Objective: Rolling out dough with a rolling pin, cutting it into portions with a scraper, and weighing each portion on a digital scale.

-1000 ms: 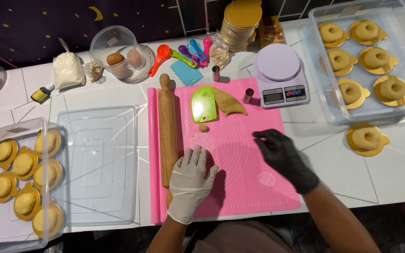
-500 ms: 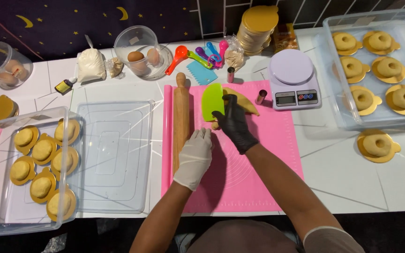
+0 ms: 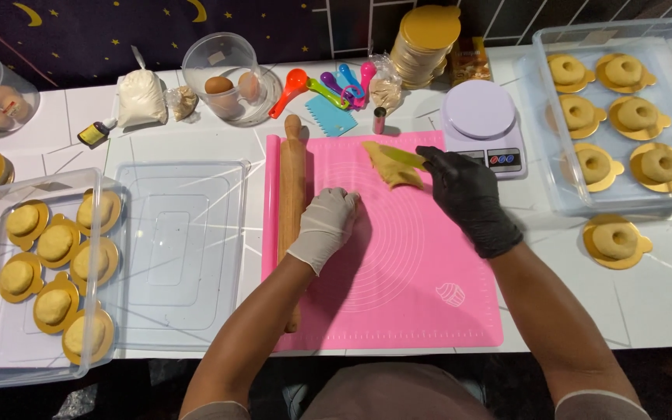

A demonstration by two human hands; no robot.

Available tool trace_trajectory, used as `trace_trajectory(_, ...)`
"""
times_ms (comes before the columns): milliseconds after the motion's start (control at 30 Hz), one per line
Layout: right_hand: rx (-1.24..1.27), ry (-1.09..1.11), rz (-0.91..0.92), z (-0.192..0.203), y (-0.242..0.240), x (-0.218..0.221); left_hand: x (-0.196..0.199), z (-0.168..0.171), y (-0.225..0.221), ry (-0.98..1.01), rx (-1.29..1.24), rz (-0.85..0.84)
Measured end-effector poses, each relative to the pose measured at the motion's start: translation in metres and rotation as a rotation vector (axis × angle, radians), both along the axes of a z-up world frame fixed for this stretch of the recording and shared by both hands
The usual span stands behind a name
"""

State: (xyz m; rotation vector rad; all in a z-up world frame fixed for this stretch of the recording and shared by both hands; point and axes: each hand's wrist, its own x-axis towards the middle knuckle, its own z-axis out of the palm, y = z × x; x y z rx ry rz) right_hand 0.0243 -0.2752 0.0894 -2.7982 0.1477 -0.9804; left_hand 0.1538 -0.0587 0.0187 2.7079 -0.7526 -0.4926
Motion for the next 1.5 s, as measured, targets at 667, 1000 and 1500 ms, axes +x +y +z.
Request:
trace_trajectory(667, -0.28, 0.2, -0.057, -0.036, -0.001, 0.036, -0.018, 0.04, 0.007, -0.22, -0.057, -0.521)
trace_trajectory(1000, -0.315, 0.24, -0.104, -0.006, 0.015, 0.046, -0.002, 0.0, -0.017, -0.478, -0.104, -0.591)
trace_trajectory(1500, -0.278, 0.121, -0.069, -0.105, -0.015, 0.036, -0.002, 0.005, -0.011, -0.567, -0.334, -0.624)
